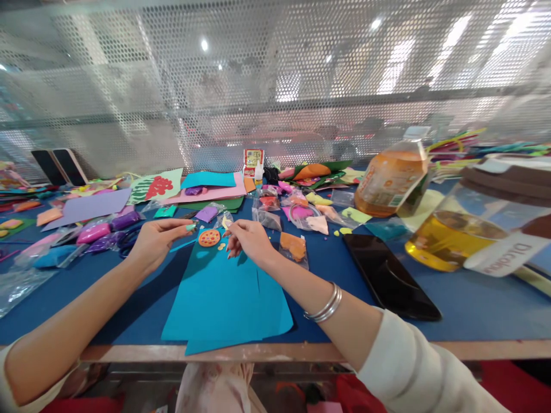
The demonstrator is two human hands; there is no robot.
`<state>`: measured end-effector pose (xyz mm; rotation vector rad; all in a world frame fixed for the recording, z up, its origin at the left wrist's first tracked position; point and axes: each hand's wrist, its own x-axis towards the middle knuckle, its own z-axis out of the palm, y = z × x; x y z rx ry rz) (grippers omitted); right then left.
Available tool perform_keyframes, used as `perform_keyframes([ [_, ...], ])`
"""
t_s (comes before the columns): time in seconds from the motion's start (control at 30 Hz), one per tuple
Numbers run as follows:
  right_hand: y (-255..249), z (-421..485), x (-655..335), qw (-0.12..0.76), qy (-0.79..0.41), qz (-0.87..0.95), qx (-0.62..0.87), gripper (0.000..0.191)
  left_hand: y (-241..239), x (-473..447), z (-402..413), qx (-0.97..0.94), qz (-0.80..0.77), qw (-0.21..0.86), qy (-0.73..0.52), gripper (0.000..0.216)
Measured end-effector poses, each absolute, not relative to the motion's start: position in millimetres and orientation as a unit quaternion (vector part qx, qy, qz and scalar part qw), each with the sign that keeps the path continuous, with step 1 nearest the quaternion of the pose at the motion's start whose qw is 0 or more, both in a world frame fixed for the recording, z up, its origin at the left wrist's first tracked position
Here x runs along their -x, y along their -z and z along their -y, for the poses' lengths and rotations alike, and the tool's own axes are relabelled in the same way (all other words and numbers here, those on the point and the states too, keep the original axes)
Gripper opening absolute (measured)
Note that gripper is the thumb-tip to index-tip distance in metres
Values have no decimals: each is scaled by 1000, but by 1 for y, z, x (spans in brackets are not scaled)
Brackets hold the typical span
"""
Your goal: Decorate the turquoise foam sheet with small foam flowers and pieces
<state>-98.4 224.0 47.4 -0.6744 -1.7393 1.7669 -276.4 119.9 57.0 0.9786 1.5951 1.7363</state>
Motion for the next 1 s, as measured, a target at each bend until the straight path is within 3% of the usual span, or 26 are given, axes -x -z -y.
perform_keyframes([
  [0.3,-49,-224,99,276,-661,648,258,22,-57,277,-120,-391,-585,286,-650,33],
  [0.63,-49,-224,99,275,-662,649,255,21,-59,275,-120,-426,-614,193,-636,32],
  [1.0,-49,-224,99,278,-652,654,264,24,-56,273,-120,-458,-618,248,-589,52],
])
